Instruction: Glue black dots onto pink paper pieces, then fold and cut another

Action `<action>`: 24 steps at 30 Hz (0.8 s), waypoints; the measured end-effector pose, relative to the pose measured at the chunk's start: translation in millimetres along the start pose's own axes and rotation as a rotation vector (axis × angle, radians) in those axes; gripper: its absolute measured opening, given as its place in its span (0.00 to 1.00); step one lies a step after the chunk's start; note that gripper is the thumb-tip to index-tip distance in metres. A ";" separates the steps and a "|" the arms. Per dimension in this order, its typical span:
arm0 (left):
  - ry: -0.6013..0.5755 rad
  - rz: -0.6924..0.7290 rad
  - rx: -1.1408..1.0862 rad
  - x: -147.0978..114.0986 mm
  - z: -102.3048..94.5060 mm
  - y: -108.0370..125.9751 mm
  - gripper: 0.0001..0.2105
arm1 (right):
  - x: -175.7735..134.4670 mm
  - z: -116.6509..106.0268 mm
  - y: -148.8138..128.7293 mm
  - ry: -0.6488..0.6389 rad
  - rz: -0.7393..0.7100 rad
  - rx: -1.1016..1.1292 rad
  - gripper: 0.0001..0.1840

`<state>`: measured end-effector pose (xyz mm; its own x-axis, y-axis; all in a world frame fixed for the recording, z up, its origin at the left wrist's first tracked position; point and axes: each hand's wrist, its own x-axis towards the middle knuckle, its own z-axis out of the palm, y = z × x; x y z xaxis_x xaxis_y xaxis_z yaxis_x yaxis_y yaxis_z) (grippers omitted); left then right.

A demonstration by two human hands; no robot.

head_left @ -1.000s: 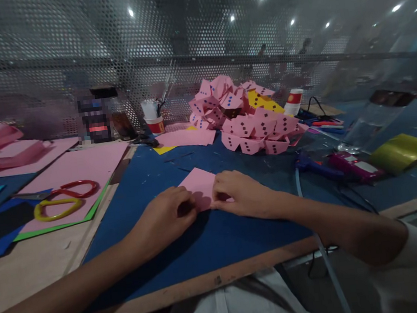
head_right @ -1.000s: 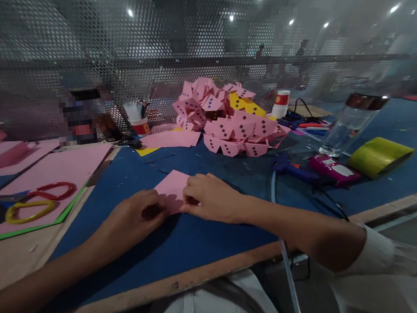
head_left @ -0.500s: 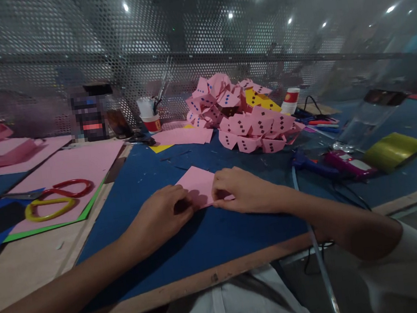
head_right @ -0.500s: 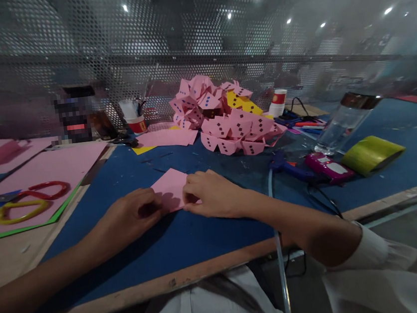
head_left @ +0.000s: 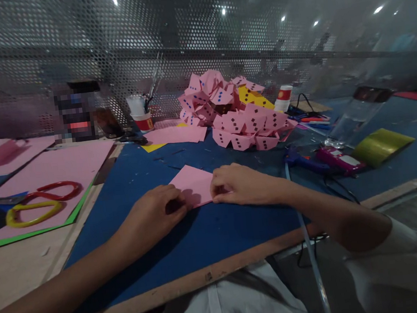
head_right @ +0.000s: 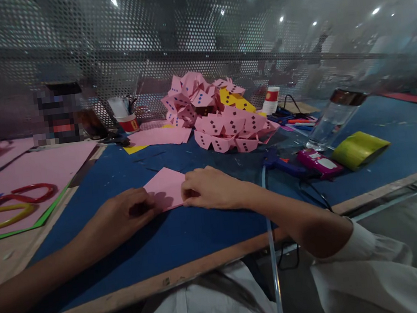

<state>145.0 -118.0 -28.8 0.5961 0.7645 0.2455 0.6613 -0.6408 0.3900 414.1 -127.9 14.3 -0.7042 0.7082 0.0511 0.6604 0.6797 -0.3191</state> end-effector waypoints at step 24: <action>-0.013 -0.041 -0.059 0.5 2.4 -6.7 0.14 | -8.4 -17.1 21.7 -0.100 0.108 0.058 0.05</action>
<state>142.0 -113.5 -33.5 0.5752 0.7888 0.2168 0.6576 -0.6034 0.4511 438.8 -115.8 23.1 -0.6542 0.7521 -0.0798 0.7195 0.5863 -0.3723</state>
